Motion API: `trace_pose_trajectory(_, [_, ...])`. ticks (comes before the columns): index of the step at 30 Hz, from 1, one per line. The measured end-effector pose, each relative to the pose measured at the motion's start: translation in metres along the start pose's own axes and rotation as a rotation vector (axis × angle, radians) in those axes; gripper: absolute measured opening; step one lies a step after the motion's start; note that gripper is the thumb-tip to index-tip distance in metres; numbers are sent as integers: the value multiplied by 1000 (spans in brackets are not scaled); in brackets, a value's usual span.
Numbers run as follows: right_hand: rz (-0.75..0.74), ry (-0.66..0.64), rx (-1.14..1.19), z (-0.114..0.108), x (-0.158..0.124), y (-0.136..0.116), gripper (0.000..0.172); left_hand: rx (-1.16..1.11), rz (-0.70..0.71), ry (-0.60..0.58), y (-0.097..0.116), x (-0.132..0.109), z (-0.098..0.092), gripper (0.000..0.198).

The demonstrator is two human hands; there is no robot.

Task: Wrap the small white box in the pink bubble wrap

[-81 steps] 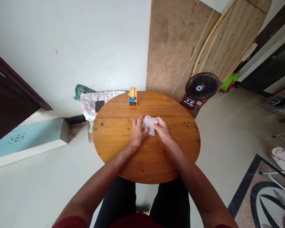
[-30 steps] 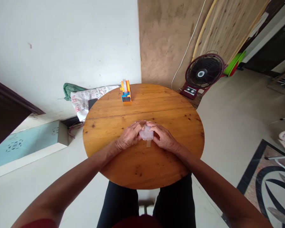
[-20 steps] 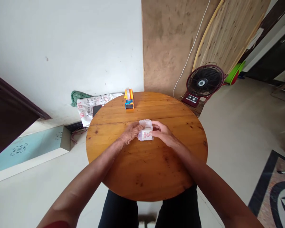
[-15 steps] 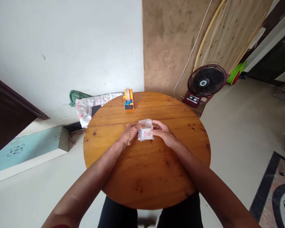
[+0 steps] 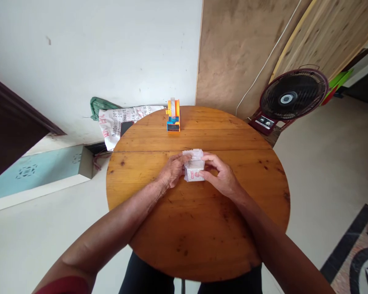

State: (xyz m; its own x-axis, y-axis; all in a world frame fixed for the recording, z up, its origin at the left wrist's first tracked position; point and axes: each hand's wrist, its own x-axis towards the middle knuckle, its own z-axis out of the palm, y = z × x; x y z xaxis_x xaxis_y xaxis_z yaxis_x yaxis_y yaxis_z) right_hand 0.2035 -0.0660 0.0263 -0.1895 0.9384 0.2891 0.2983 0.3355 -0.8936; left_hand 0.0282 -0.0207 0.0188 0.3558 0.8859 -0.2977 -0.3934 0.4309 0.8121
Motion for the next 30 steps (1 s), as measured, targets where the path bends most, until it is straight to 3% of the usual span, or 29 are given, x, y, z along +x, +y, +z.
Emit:
trace_pose_trajectory(5, [-35, 17, -133, 1, 1, -2, 32, -26, 15, 48, -1, -1, 2, 32])
trace_pose_trajectory(10, [-82, 20, -135, 2, 1, 1, 28, -46, 43, -1, 0, -4, 5, 32])
trace_pose_trajectory(17, [-2, -20, -29, 2, 1, 4, 32, -52, 71, -25, -2, -4, 5, 39])
trace_pose_trajectory(30, [-11, -123, -216, -5, -1, -1, 33, -6, 115, -68, -8, -5, 6, 46])
